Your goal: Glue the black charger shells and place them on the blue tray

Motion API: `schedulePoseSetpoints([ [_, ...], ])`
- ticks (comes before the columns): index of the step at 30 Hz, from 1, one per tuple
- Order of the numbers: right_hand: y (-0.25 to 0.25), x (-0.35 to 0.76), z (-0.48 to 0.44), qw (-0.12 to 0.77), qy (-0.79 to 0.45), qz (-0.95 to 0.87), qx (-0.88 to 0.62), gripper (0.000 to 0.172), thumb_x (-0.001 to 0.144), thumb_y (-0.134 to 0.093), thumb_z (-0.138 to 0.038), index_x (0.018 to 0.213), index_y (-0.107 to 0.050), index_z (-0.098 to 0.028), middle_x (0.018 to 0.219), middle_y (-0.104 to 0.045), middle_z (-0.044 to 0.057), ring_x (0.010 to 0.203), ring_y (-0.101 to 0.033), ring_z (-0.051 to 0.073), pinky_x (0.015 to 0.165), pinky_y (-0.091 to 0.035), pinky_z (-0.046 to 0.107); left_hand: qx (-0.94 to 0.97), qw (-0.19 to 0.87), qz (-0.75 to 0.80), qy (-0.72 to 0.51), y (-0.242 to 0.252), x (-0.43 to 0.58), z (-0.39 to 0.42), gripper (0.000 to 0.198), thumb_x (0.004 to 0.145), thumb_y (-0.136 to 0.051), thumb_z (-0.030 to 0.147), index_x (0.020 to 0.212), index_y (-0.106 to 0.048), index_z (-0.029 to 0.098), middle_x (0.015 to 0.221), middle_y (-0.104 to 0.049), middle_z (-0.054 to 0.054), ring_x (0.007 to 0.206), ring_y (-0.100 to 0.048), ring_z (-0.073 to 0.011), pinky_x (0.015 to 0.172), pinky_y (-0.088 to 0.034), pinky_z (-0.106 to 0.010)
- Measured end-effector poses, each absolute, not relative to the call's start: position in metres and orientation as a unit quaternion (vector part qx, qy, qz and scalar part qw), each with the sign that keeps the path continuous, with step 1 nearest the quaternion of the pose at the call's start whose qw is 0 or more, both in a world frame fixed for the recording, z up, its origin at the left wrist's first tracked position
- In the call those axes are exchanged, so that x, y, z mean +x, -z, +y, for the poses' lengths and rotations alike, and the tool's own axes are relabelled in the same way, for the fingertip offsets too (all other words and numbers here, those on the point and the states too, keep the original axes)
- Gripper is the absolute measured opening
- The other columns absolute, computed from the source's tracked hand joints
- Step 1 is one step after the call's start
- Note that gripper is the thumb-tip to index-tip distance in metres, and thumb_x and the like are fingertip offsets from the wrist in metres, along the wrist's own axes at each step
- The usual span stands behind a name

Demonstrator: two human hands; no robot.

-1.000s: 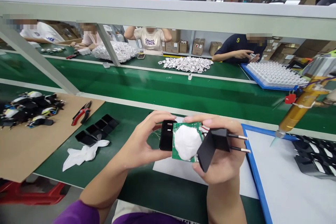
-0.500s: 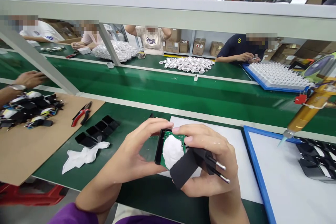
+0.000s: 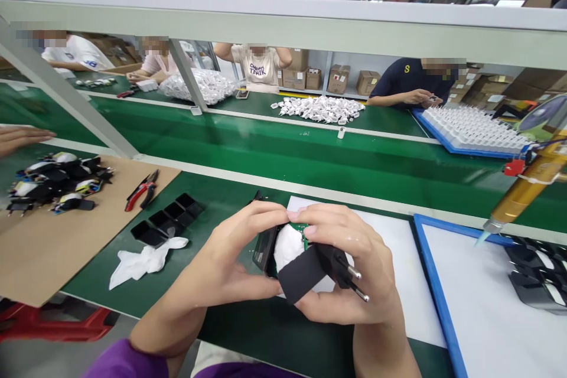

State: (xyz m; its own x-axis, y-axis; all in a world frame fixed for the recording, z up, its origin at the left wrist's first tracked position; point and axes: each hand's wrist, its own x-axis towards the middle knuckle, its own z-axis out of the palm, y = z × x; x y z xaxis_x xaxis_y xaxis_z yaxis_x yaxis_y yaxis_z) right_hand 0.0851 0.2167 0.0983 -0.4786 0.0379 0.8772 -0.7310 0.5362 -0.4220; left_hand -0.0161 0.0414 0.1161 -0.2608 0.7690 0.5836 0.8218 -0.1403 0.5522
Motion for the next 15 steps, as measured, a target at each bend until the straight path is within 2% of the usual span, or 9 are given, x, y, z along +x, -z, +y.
schedulePoseSetpoints([
  [4,-0.099,0.084,0.215,0.401,-0.484,-0.746,0.219,0.065,0.062,-0.076,-0.011,0.122,-0.055,-0.026,0.117,-0.065,0.011,0.109,-0.062,0.032,0.086,-0.054,0.050,-0.600,0.057,-0.654,0.457,-0.114,-0.018,0.043,0.062,0.071,-0.076,0.032,0.126,-0.048,0.027,0.117,-0.061,-0.007,0.104,-0.061,-0.0222,0.087,-0.052,-0.033],
  [7,-0.098,0.080,0.214,0.382,-0.541,-0.714,0.227,0.055,0.066,-0.076,-0.019,0.116,-0.054,-0.027,0.125,-0.061,0.011,0.113,-0.059,0.033,0.088,-0.052,0.053,-0.588,0.046,-0.665,0.458,-0.111,-0.019,0.045,0.061,0.070,-0.075,0.028,0.125,-0.049,0.027,0.116,-0.061,-0.006,0.103,-0.062,-0.0219,0.086,-0.052,-0.032],
  [11,-0.097,0.075,0.215,0.421,-0.536,-0.689,0.247,0.039,0.075,-0.069,-0.019,0.111,-0.059,-0.028,0.112,-0.067,0.006,0.106,-0.062,0.029,0.090,-0.051,0.052,-0.576,0.038,-0.679,0.453,-0.109,-0.022,0.047,0.060,0.068,-0.075,0.027,0.123,-0.052,0.026,0.114,-0.062,-0.006,0.099,-0.063,-0.0204,0.084,-0.051,-0.030],
  [15,-0.099,0.075,0.221,0.422,-0.521,-0.698,0.252,0.039,0.078,-0.061,-0.006,0.114,-0.064,-0.023,0.101,-0.071,0.005,0.099,-0.064,0.026,0.089,-0.051,0.046,-0.567,0.043,-0.693,0.443,-0.109,-0.025,0.047,0.057,0.066,-0.076,0.027,0.119,-0.055,0.024,0.110,-0.062,-0.005,0.093,-0.063,-0.0192,0.080,-0.051,-0.028],
])
